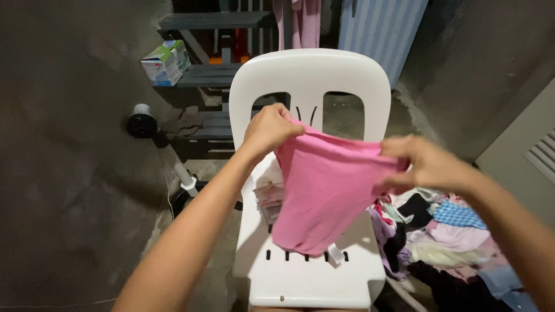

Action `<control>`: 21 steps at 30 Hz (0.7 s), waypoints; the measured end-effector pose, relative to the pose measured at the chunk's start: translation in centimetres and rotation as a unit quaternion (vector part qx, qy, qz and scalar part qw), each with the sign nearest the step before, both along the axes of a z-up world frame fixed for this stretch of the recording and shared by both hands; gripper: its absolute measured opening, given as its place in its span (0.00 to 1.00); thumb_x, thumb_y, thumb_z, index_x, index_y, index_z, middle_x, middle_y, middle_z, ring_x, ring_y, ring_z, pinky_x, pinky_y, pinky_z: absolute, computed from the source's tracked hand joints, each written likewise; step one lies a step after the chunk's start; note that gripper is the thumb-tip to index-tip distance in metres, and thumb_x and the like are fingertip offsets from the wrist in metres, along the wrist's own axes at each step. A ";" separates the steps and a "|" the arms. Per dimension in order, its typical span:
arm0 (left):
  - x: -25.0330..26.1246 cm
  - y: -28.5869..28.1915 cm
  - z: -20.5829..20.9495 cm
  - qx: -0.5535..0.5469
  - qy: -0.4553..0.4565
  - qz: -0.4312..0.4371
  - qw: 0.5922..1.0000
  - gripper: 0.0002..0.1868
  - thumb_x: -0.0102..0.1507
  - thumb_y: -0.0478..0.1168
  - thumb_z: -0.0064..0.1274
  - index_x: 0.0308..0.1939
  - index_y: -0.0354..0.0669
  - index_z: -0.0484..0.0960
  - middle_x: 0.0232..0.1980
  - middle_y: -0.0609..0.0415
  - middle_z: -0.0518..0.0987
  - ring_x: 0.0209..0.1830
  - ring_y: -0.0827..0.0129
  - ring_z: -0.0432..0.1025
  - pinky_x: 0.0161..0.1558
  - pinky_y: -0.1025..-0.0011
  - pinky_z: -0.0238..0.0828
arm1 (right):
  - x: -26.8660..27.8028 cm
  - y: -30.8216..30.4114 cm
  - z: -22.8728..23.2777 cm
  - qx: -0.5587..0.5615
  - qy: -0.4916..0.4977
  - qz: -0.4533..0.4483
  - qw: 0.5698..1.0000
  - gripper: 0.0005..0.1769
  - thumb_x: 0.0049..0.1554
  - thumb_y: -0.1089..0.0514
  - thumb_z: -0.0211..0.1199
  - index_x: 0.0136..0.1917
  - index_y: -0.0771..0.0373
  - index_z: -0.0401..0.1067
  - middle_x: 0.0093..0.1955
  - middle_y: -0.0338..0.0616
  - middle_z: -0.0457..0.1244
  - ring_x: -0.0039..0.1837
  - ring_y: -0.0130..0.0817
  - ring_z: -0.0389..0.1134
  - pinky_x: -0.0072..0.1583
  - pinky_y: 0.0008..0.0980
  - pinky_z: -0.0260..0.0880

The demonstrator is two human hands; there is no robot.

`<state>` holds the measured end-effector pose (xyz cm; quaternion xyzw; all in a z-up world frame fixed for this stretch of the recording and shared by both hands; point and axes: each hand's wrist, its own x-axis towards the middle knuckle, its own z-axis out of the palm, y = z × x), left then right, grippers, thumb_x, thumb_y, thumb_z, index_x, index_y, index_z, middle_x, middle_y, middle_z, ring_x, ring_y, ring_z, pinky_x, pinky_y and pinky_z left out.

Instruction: The person folds several small garments one by one on a white plastic chair. They pick up a pink top, fold it, and place it on a growing stack. They then fold a purple garment and a white garment with pink trim, stacking each on the chair.

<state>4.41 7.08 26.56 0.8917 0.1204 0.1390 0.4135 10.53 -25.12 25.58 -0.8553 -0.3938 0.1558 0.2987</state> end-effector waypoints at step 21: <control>2.4 -2.8 -2.7 0.150 0.126 -0.336 0.921 0.38 0.53 0.31 0.66 0.61 0.77 0.77 0.53 0.48 0.63 0.56 0.55 0.64 0.60 0.60 0.72 | 6.3 -3.6 2.3 0.254 0.106 -0.004 0.961 0.21 0.48 0.67 0.73 0.28 0.61 0.60 0.35 0.42 0.62 0.40 0.32 0.64 0.37 0.31 0.60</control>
